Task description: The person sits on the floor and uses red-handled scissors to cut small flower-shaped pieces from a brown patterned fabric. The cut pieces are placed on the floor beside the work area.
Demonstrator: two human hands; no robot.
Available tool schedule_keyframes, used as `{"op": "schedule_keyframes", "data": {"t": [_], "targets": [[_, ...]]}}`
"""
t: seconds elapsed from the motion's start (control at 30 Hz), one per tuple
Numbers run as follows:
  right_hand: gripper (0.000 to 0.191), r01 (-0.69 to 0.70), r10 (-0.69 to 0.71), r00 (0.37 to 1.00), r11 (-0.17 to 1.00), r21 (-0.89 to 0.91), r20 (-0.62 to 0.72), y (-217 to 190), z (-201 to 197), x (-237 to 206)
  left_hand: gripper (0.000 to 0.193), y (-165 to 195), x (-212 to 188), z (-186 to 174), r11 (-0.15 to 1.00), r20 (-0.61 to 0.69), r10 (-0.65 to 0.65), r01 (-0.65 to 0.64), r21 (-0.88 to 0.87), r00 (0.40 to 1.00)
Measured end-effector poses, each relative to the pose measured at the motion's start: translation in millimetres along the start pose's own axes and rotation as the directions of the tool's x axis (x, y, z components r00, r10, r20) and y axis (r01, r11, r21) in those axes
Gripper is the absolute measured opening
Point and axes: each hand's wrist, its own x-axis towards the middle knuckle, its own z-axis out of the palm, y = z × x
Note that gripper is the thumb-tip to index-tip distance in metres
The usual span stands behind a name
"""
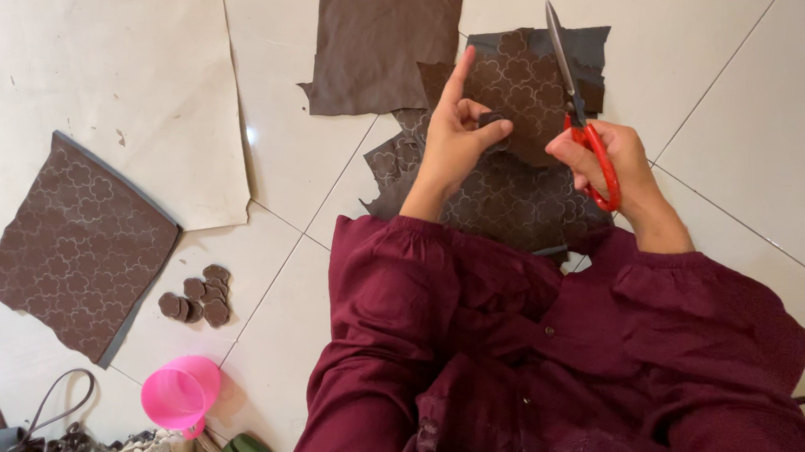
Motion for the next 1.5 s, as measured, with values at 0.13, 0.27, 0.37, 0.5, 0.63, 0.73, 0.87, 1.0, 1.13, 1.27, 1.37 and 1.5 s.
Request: {"op": "schedule_keyframes", "data": {"t": [0.13, 0.27, 0.37, 0.5, 0.63, 0.73, 0.87, 1.0, 1.13, 1.27, 1.37, 1.5], "targets": [[0.019, 0.008, -0.012, 0.998, 0.997, -0.070, -0.064, -8.2, 10.8, -4.4, 0.058, -3.1, -11.4, 28.3, 0.966, 0.058, -0.035, 0.049, -0.253, 0.998], [0.015, 0.115, -0.106, 0.990, 0.988, 0.105, -0.089, -24.2, 7.2, -15.5, 0.037, 8.3, -23.9, 45.5, 0.970, 0.007, -0.059, 0.059, -0.237, 0.998], [0.010, 0.190, -0.183, 0.982, 0.963, 0.192, -0.057, -38.7, -4.7, -28.6, 0.032, 19.2, -28.1, 56.3, 0.962, 0.020, 0.012, -0.006, -0.272, 1.000], [0.008, 0.253, -0.250, 0.967, 0.958, 0.137, -0.043, -50.7, -12.4, -46.4, 0.031, 31.2, -40.1, 73.2, 0.941, 0.028, 0.121, -0.106, -0.322, 0.992], [0.007, 0.387, -0.380, 0.913, 0.922, 0.016, -0.151, -58.0, -14.5, -57.6, 0.029, 53.7, -47.6, 89.2, 0.945, 0.138, 0.117, -0.068, -0.319, 0.984], [0.006, 0.421, -0.396, 0.884, 0.905, 0.057, -0.248, -62.1, -18.6, -69.4, 0.036, 77.8, -52.9, 92.4, 0.976, 0.287, 0.120, -0.060, -0.208, 0.950], [0.006, 0.525, -0.479, 0.825, 0.846, 0.094, -0.299, -64.2, -23.0, -84.5, 0.025, 100.8, -53.8, 97.1, 0.994, 0.414, 0.112, -0.095, -0.063, 0.903], [0.013, 0.550, -0.507, 0.804, 0.833, 0.064, -0.311, -60.1, -22.3, -88.3, 0.017, 102.9, -56.8, 102.1, 0.987, 0.353, 0.130, -0.086, -0.140, 0.926], [0.045, 0.524, -0.509, 0.851, 0.835, 0.165, -0.130, -56.6, -25.8, -81.3, 0.017, 97.5, -58.8, 98.4, 0.948, 0.253, 0.131, -0.047, -0.315, 0.959], [0.073, 0.522, -0.526, 0.849, 0.850, 0.078, 0.050, -56.9, -20.5, -77.8, 0.018, 96.3, -60.5, 89.7, 0.930, 0.163, 0.133, -0.066, -0.361, 0.978], [0.082, 0.441, -0.438, 0.896, 0.897, -0.032, 0.074, -63.0, -14.8, -78.1, 0.020, 98.6, -57.6, 84.5, 0.919, 0.096, 0.164, -0.117, -0.377, 0.982], [0.088, 0.444, -0.433, 0.891, 0.894, -0.065, 0.134, -72.3, -3.6, -77.1, 0.019, 98.5, -57.2, 80.2, 0.899, 0.043, 0.175, -0.142, -0.414, 0.984]]}}
